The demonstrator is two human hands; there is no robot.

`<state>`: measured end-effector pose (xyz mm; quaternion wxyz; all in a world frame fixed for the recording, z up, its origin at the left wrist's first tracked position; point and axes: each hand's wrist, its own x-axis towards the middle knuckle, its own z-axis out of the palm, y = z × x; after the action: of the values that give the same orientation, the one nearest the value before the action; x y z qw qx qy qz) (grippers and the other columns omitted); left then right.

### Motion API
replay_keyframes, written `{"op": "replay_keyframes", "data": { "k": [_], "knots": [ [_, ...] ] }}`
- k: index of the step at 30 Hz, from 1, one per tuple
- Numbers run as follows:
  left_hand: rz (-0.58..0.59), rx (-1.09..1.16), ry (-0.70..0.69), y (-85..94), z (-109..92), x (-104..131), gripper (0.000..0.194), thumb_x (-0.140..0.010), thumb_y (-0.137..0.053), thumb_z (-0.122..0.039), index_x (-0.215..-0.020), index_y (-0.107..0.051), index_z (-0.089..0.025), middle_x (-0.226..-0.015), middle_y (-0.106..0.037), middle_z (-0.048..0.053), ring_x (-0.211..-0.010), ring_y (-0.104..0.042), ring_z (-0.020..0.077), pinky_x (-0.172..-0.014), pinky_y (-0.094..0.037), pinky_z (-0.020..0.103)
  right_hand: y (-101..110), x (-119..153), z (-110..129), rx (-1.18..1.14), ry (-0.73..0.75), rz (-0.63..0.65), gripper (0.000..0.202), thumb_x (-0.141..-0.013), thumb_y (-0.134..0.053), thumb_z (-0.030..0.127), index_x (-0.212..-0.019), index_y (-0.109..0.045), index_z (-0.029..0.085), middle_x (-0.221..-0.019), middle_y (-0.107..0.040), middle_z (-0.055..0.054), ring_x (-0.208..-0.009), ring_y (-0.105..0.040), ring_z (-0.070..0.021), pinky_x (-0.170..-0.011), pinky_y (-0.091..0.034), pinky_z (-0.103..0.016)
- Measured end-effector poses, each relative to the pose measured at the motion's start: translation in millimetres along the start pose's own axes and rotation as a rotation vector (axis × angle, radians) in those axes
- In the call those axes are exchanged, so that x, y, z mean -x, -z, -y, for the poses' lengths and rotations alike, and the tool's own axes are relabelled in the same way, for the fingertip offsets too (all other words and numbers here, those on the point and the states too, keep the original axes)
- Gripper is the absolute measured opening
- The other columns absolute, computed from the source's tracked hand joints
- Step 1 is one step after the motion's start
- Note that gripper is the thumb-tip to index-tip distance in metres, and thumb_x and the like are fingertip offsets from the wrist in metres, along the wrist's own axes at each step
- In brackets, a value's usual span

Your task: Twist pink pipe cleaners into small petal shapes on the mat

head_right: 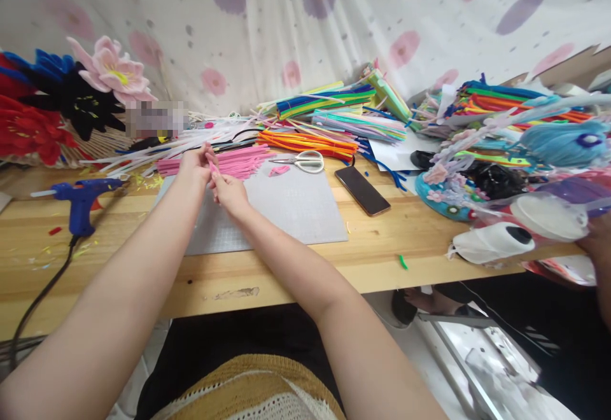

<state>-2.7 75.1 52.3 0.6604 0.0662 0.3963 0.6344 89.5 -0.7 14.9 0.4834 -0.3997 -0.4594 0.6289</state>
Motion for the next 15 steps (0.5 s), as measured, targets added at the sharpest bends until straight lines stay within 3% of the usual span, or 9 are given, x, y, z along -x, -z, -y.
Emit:
{"op": "replay_keyframes", "data": {
  "k": [2,3,7,11,15],
  "knots": [
    [0.014,-0.023,-0.108,0.6,3.6,5.2,0.018,-0.088,-0.049,-0.016,-0.072,-0.056,-0.015,-0.050,-0.054,-0.004,-0.043,-0.053,0.0038,-0.047,-0.045,0.012,6.1,0.2,2.8,0.001,-0.001,-0.012,0.036,-0.088,-0.047,0.038,-0.058,-0.045,0.018,-0.040,-0.037,0.008,-0.036,-0.035,-0.0052,-0.041,-0.029,-0.019],
    [0.078,-0.087,-0.132,2.0,6.2,9.6,0.016,-0.088,-0.051,-0.022,-0.075,-0.058,-0.015,-0.055,-0.058,-0.003,-0.048,-0.057,0.0058,-0.051,-0.048,0.014,9.9,0.1,4.1,0.005,-0.003,-0.026,0.035,-0.089,-0.045,0.036,-0.059,-0.045,0.018,-0.040,-0.038,0.008,-0.036,-0.036,-0.0055,-0.042,-0.030,-0.019],
    [0.190,-0.495,-0.015,15.6,22.9,33.7,0.030,-0.080,-0.060,-0.043,-0.073,-0.060,-0.013,-0.060,-0.063,0.003,-0.050,-0.059,0.0109,-0.049,-0.048,0.021,25.3,-1.6,5.0,0.032,-0.067,-0.091,0.033,-0.091,-0.041,0.028,-0.060,-0.047,0.017,-0.040,-0.042,0.007,-0.036,-0.040,-0.0061,-0.041,-0.031,-0.019],
    [0.241,-0.667,-0.135,31.4,44.5,51.1,0.025,-0.077,-0.064,-0.034,-0.064,-0.057,-0.014,-0.050,-0.056,-0.001,-0.039,-0.052,0.0089,-0.042,-0.041,0.020,30.9,-1.7,-1.1,0.032,-0.069,-0.061,0.033,-0.092,-0.040,0.027,-0.062,-0.048,0.016,-0.039,-0.045,0.006,-0.036,-0.042,-0.0051,-0.040,-0.033,-0.016],
    [0.136,-0.624,-0.252,37.3,56.3,52.7,0.019,-0.076,-0.064,-0.023,-0.061,-0.055,-0.015,-0.045,-0.051,-0.004,-0.034,-0.045,0.0060,-0.037,-0.034,0.017,27.8,-0.4,-9.4,0.060,-0.085,-0.017,0.032,-0.092,-0.039,0.024,-0.063,-0.047,0.016,-0.040,-0.046,0.006,-0.035,-0.043,-0.0057,-0.039,-0.035,-0.017]
  ]
}}
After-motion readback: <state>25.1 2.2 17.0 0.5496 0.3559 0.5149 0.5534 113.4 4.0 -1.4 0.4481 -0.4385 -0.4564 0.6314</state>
